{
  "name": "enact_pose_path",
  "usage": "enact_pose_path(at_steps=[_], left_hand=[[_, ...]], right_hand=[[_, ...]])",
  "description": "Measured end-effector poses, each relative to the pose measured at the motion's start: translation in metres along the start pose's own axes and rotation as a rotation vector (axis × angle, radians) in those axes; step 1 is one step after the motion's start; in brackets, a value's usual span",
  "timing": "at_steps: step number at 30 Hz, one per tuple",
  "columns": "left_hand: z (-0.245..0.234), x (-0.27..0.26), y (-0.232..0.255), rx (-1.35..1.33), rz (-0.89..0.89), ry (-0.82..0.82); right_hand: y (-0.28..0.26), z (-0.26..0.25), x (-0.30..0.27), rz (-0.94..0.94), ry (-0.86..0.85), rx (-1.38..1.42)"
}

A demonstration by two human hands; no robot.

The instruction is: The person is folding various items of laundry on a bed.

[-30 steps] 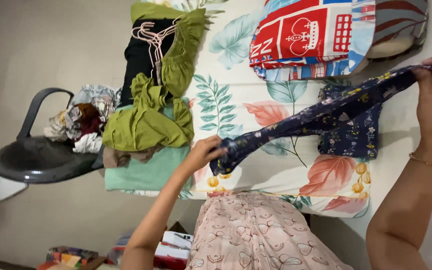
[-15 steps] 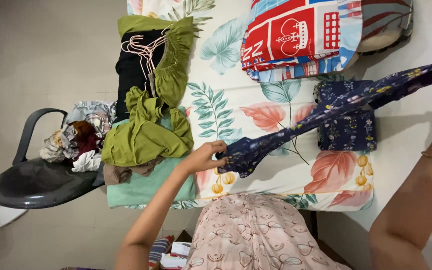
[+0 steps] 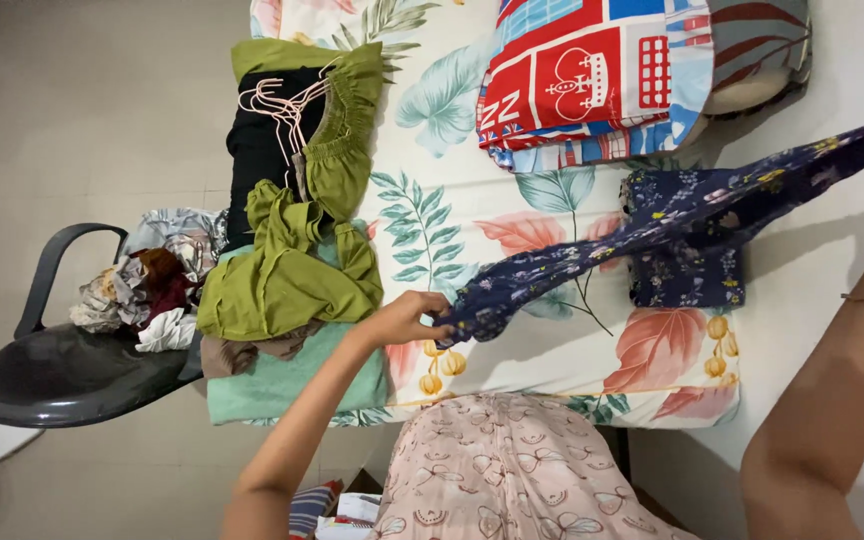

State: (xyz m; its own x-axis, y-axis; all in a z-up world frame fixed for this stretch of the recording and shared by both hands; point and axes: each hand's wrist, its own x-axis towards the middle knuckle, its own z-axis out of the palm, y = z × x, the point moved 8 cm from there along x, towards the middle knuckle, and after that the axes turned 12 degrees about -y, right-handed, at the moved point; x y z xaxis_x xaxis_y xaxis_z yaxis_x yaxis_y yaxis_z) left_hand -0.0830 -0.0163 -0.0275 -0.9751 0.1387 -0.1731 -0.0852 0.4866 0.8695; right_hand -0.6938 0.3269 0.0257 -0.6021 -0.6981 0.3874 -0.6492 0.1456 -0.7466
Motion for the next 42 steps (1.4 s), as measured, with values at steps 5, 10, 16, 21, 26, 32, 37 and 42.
enact_pose_path(at_steps=[5,10,16,21,26,32,37,42], left_hand=[[-0.014,-0.004,-0.018,-0.043,0.038,0.239],[-0.03,-0.009,-0.029,-0.37,-0.01,0.275],[-0.049,-0.017,-0.018,-0.435,-0.015,0.249],[-0.07,-0.026,-0.008,-0.009,0.035,0.297],[-0.073,-0.034,0.002,-0.443,0.021,0.227],[-0.07,-0.036,0.009,-0.182,-0.023,0.225],[-0.083,-0.04,0.035,-0.215,-0.03,0.181],[-0.081,-0.047,0.002,-0.279,-0.027,0.218]], right_hand=[[0.047,-0.014,0.006,0.04,0.006,0.1],[0.024,-0.004,0.01,0.012,0.001,0.064],[-0.029,0.017,0.014,0.128,0.03,0.169],[-0.052,0.029,0.015,0.087,-0.002,0.217],[-0.046,0.027,0.022,0.192,0.014,0.368],[-0.021,0.027,0.036,0.1,-0.069,0.271],[-0.048,0.027,0.042,0.097,-0.069,0.208],[-0.036,0.027,0.041,0.12,-0.075,0.322]])
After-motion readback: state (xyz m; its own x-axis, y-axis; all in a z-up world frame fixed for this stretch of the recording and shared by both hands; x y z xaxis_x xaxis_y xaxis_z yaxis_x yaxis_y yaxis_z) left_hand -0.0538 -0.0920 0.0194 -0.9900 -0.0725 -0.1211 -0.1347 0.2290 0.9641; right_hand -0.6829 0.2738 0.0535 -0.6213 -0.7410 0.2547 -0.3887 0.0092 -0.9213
